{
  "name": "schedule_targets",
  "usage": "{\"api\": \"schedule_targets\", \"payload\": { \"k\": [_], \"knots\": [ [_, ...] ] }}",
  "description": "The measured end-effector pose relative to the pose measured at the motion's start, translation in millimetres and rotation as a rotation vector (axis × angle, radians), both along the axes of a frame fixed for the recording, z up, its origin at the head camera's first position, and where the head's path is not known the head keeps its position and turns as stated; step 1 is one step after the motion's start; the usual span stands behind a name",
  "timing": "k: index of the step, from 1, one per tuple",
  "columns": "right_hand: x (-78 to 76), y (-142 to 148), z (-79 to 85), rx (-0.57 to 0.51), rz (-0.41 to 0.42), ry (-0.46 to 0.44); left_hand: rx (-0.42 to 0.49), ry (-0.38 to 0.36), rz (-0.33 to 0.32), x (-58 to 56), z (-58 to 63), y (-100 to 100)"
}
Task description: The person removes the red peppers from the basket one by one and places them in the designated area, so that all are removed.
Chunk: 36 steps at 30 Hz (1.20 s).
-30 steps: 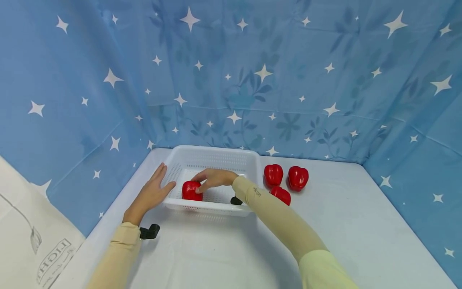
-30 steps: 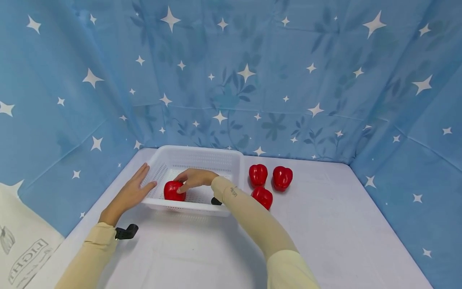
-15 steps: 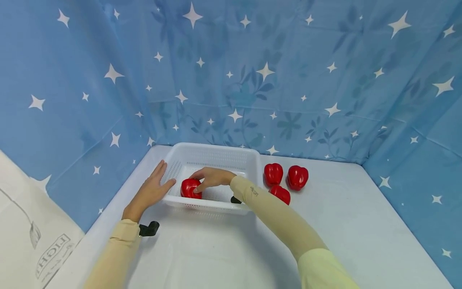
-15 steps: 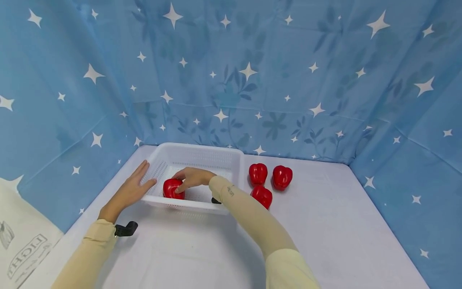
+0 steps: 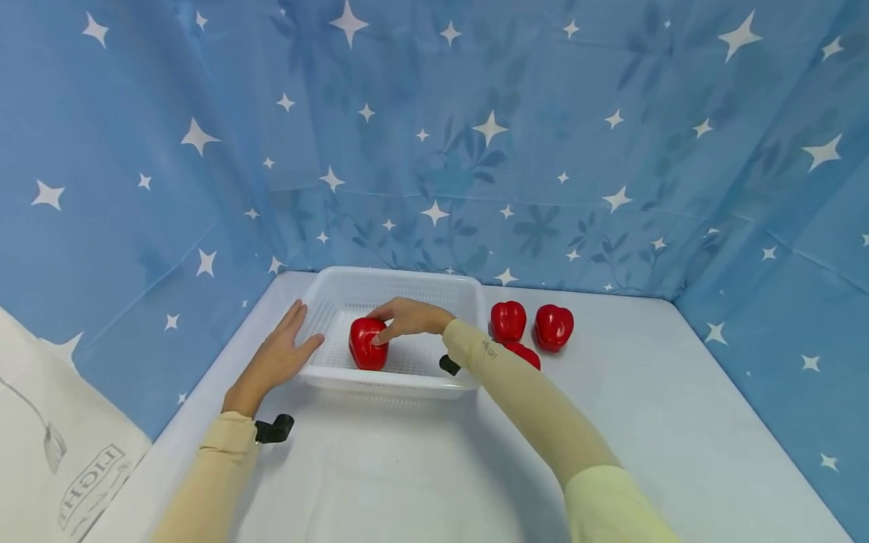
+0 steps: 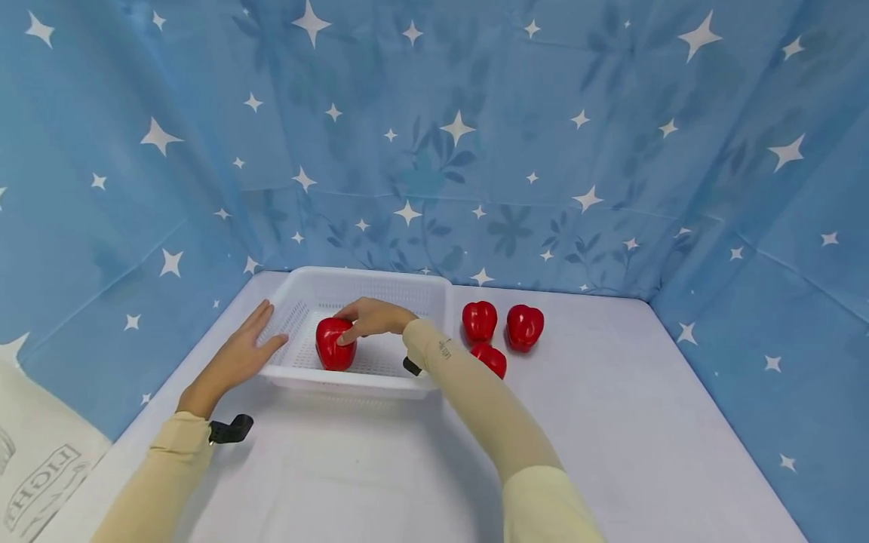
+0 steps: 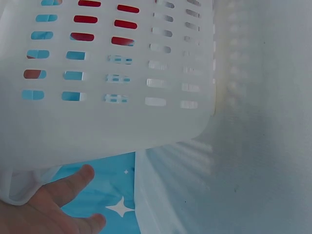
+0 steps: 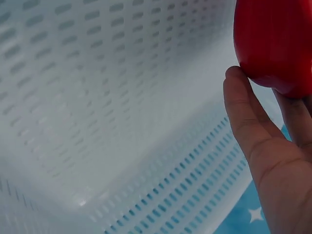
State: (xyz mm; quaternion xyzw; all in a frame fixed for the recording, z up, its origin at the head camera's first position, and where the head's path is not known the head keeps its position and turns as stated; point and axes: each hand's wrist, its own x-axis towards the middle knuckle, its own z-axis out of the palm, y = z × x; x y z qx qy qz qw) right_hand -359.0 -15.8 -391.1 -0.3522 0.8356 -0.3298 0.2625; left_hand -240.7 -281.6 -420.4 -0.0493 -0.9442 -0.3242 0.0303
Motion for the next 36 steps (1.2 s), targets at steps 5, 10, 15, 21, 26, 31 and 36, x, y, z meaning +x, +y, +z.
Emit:
{"api": "schedule_targets", "payload": {
  "k": [5, 10, 15, 21, 26, 31, 36],
  "knots": [
    [-4.9, 19, 9.6, -0.083, -0.034, -0.068, -0.001, -0.008, -0.002, 0.2, 0.9, 0],
    [-3.4, 37, 23.2, -0.099, -0.077, -0.056, 0.003, -0.003, -0.008, 1.5, 1.1, -1],
    [0.0, 52, 38.1, -0.116, -0.117, -0.031, 0.002, 0.009, -0.019, 0.9, 0.9, -3],
    [6.1, 73, 48.6, -0.112, -0.17, 0.003, 0.005, -0.001, -0.029, -0.7, -0.9, -2],
    [12.1, 91, 51.4, -0.102, -0.214, 0.011, 0.01, -0.003, -0.038, 1.5, -3.1, -1],
    [18.1, 109, 59.0, -0.104, -0.24, 0.026, 0.011, -0.007, -0.042, 2.2, -3.2, 0],
    [23.0, 124, 68.2, -0.108, -0.239, 0.066, 0.012, -0.009, -0.038, 0.9, 0.5, 1]
  ]
}}
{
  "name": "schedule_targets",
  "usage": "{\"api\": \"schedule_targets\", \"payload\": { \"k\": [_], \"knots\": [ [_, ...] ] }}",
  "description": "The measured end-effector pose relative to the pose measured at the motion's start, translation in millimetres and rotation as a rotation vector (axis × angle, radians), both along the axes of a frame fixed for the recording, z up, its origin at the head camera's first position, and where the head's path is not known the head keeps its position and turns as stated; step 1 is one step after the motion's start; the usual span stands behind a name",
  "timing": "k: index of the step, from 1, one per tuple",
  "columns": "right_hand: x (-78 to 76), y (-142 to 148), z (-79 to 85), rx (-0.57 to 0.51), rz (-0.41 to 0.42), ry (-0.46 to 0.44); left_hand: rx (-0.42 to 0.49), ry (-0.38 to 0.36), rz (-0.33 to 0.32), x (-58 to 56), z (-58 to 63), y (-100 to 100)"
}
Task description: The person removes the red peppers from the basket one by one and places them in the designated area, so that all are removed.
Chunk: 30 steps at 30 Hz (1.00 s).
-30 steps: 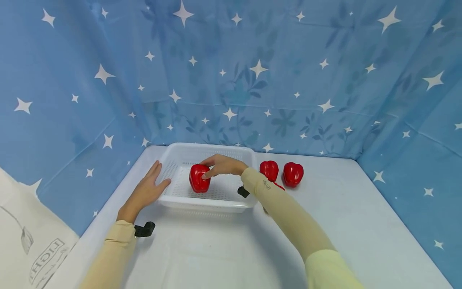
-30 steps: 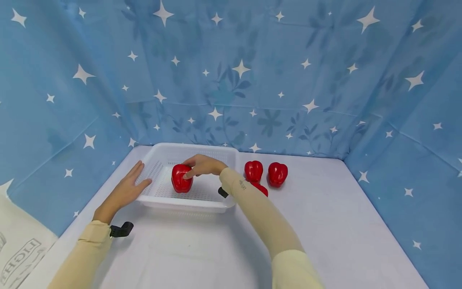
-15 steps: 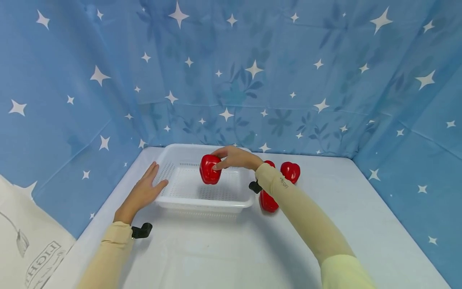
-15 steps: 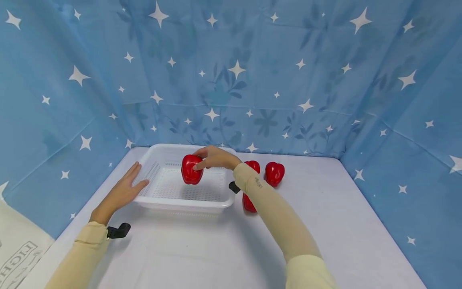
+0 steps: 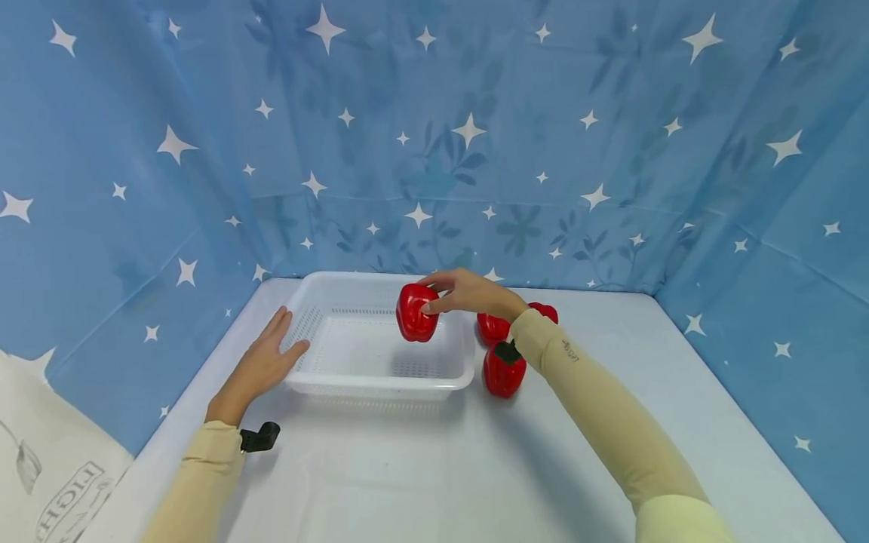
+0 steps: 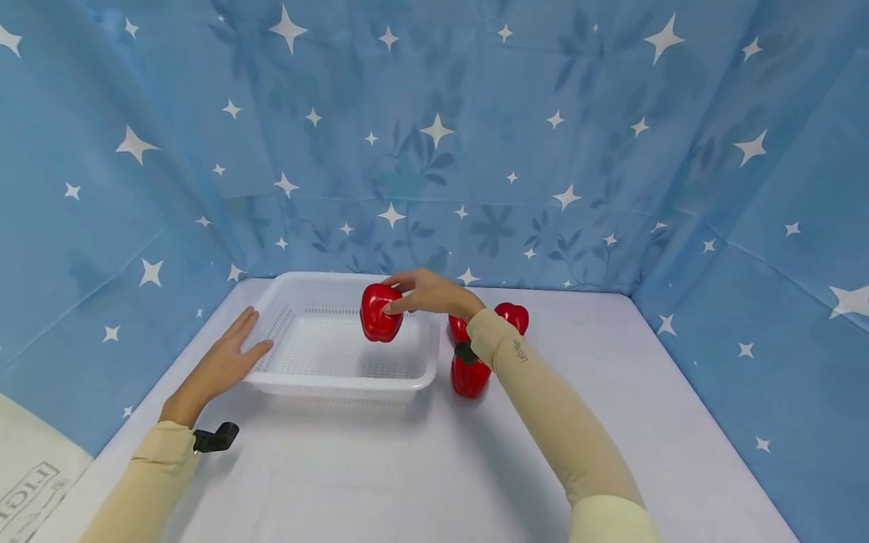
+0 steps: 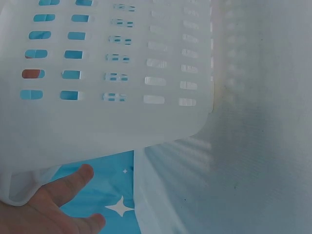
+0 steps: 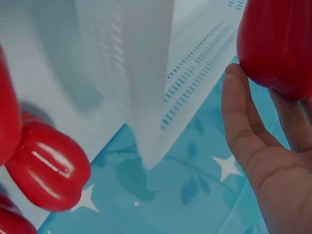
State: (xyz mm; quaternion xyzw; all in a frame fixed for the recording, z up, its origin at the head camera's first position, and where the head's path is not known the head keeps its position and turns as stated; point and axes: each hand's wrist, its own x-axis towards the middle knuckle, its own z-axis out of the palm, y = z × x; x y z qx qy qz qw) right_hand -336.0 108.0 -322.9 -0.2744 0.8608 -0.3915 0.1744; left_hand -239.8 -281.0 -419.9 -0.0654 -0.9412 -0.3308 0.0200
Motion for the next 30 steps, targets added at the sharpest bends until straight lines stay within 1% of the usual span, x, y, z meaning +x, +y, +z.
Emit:
{"api": "schedule_targets", "payload": {
  "k": [3, 8, 15, 23, 30],
  "knots": [
    [2.1, 9, 0.4, -0.004, 0.001, 0.01, 0.003, -0.008, 0.0, -0.6, 0.9, 0],
    [6.3, 22, 0.5, -0.003, -0.004, 0.015, 0.006, -0.018, -0.011, 1.5, 1.6, -3],
    [11.3, 41, 1.6, 0.032, -0.057, 0.012, 0.016, -0.031, -0.007, 0.2, 1.8, -2],
    [17.4, 65, 2.3, 0.005, -0.094, -0.009, 0.01, -0.027, -0.004, -2.1, -0.2, -1],
    [22.9, 92, 3.8, 0.001, -0.13, -0.024, 0.002, -0.029, 0.002, -1.6, 1.1, -1]
  ]
}}
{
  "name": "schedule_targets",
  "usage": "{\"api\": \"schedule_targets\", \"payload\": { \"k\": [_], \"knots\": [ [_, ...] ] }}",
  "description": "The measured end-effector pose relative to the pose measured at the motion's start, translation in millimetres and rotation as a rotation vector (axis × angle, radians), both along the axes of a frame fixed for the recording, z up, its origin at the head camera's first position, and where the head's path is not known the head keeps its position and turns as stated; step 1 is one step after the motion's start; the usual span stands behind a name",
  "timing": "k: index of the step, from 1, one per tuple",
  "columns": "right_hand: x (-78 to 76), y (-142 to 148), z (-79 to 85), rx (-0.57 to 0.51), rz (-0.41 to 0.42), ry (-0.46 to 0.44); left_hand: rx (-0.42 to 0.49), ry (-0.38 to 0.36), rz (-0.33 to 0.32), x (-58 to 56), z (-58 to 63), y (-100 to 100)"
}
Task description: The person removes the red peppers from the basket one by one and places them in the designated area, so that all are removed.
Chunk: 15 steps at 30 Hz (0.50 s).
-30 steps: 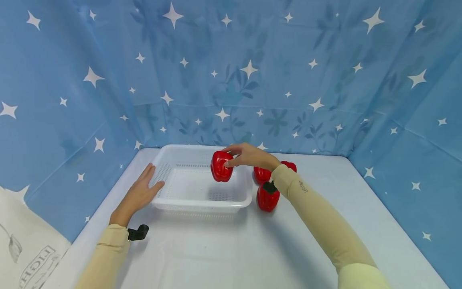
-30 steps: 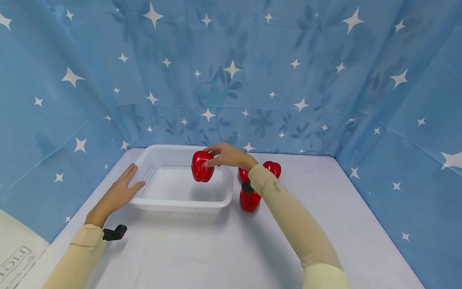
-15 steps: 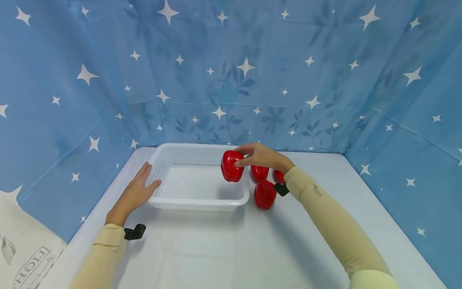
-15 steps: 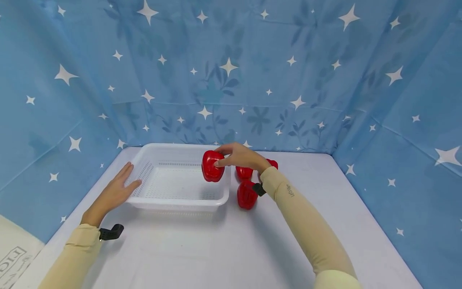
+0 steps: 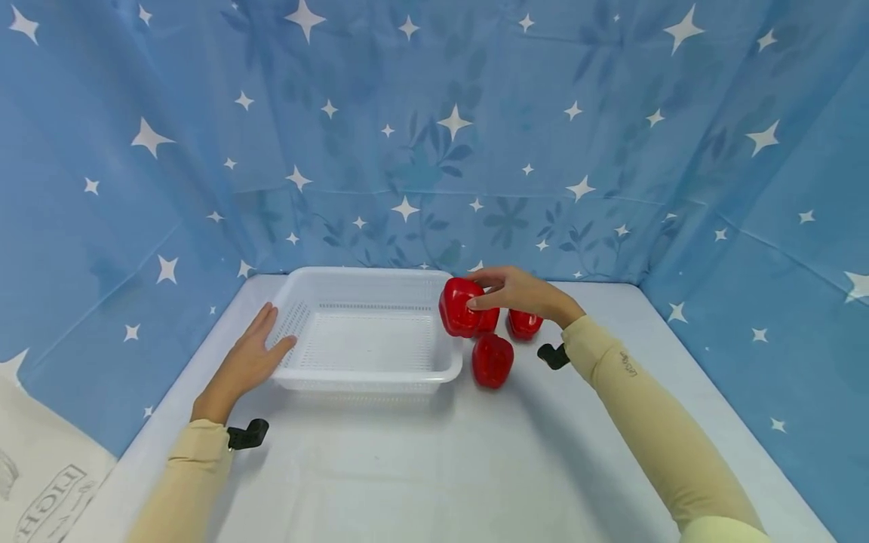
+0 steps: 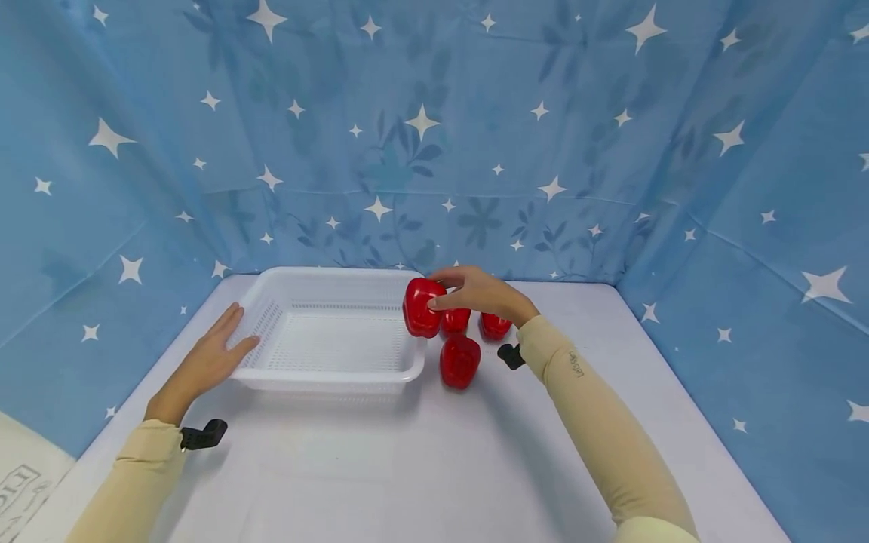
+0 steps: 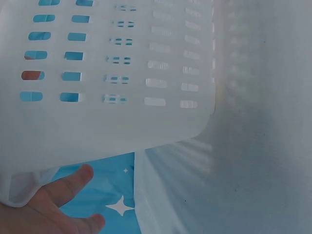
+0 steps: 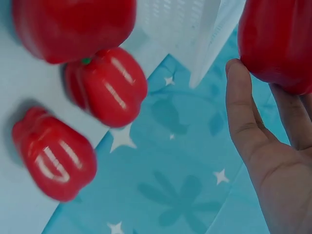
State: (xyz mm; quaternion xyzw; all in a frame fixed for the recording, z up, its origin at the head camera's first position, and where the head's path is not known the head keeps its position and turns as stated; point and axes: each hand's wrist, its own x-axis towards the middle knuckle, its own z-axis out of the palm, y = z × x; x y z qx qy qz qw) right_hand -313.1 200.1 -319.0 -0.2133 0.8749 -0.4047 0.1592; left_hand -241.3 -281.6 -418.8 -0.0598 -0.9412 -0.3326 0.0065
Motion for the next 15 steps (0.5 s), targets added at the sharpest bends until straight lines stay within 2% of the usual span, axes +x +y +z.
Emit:
{"api": "schedule_targets", "payload": {
  "k": [15],
  "knots": [
    [13.7, 53, -7.1, 0.001, -0.072, 0.0, 0.005, 0.024, -0.005, 1.2, -0.5, 0]
  ]
}}
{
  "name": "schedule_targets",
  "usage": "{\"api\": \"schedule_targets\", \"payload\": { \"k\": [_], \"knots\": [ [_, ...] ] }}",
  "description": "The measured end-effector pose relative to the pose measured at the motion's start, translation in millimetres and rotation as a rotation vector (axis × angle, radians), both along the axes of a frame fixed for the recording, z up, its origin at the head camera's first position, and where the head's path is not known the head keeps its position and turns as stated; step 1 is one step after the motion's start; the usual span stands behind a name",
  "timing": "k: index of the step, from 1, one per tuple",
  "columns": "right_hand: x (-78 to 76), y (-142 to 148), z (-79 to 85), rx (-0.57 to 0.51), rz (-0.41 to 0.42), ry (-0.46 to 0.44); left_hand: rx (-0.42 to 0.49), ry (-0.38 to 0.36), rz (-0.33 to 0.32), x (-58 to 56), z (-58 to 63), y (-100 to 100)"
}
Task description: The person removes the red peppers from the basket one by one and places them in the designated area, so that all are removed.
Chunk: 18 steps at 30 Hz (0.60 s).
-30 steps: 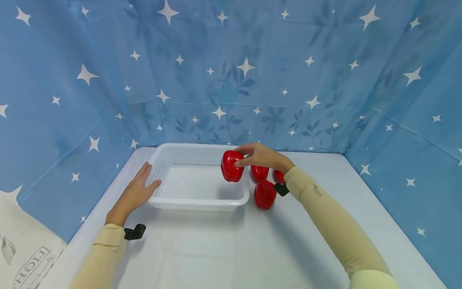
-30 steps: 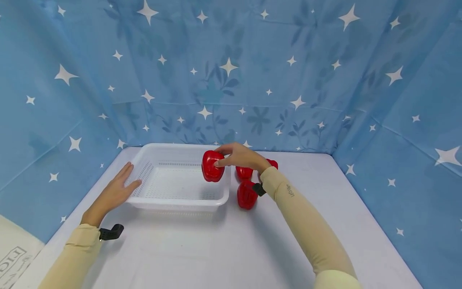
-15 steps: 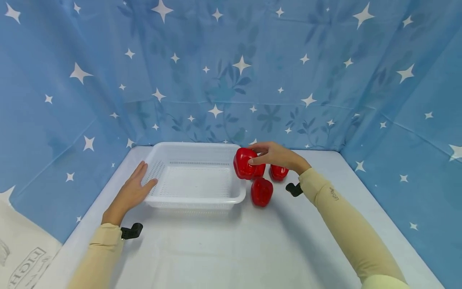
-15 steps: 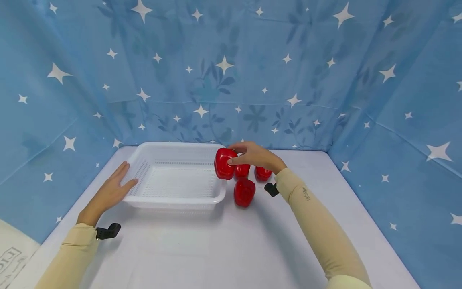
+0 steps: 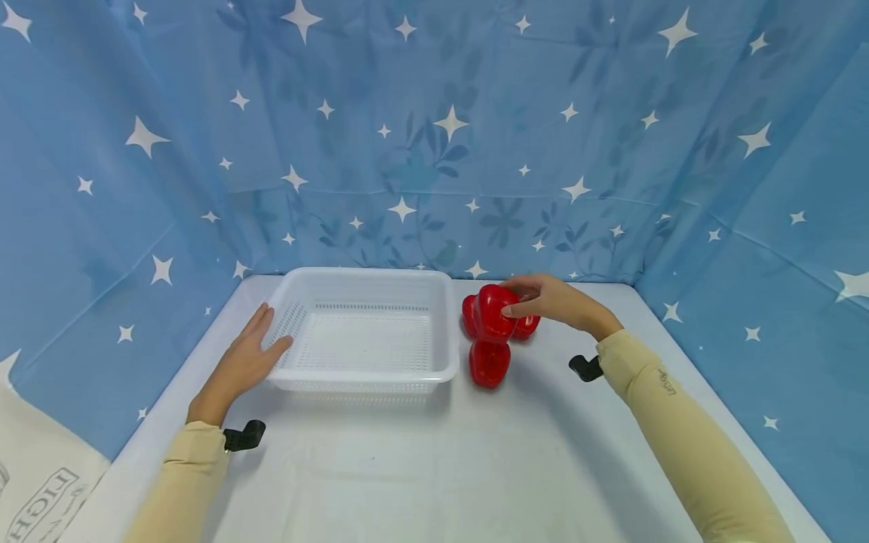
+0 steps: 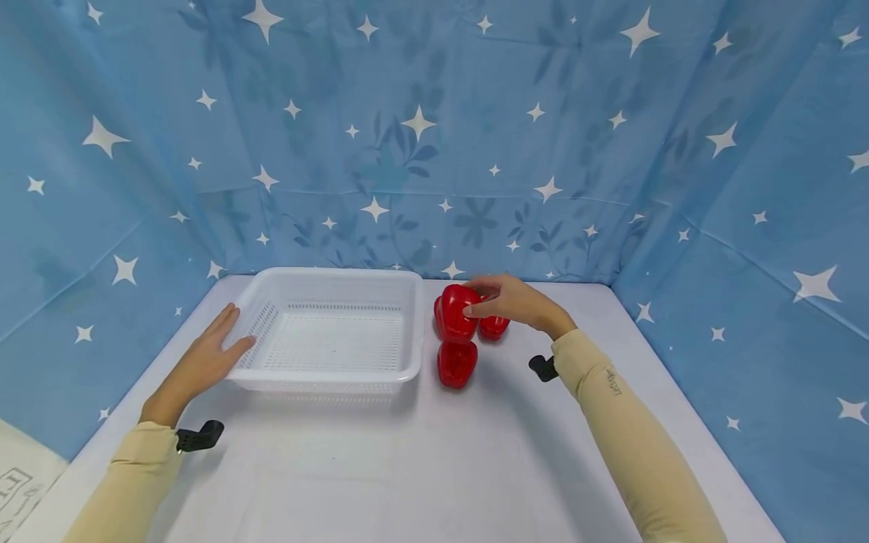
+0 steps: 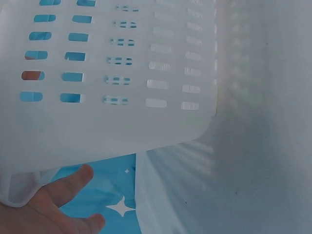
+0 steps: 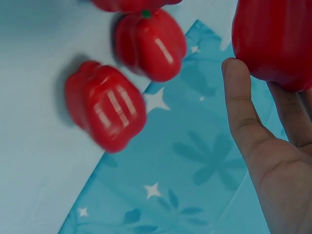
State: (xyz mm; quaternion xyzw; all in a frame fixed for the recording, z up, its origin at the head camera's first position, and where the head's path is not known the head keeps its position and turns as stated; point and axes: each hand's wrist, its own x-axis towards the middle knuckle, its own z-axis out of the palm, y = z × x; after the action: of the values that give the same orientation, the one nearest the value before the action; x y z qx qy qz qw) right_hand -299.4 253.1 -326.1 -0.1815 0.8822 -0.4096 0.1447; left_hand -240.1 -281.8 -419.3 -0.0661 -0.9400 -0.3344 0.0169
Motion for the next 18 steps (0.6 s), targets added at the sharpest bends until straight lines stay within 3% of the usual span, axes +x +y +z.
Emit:
{"api": "schedule_targets", "payload": {
  "k": [18],
  "knots": [
    [17.8, 53, -31.4, 0.02, -0.063, -0.047, 0.01, 0.003, -0.009, -1.8, -1.7, -4]
  ]
}}
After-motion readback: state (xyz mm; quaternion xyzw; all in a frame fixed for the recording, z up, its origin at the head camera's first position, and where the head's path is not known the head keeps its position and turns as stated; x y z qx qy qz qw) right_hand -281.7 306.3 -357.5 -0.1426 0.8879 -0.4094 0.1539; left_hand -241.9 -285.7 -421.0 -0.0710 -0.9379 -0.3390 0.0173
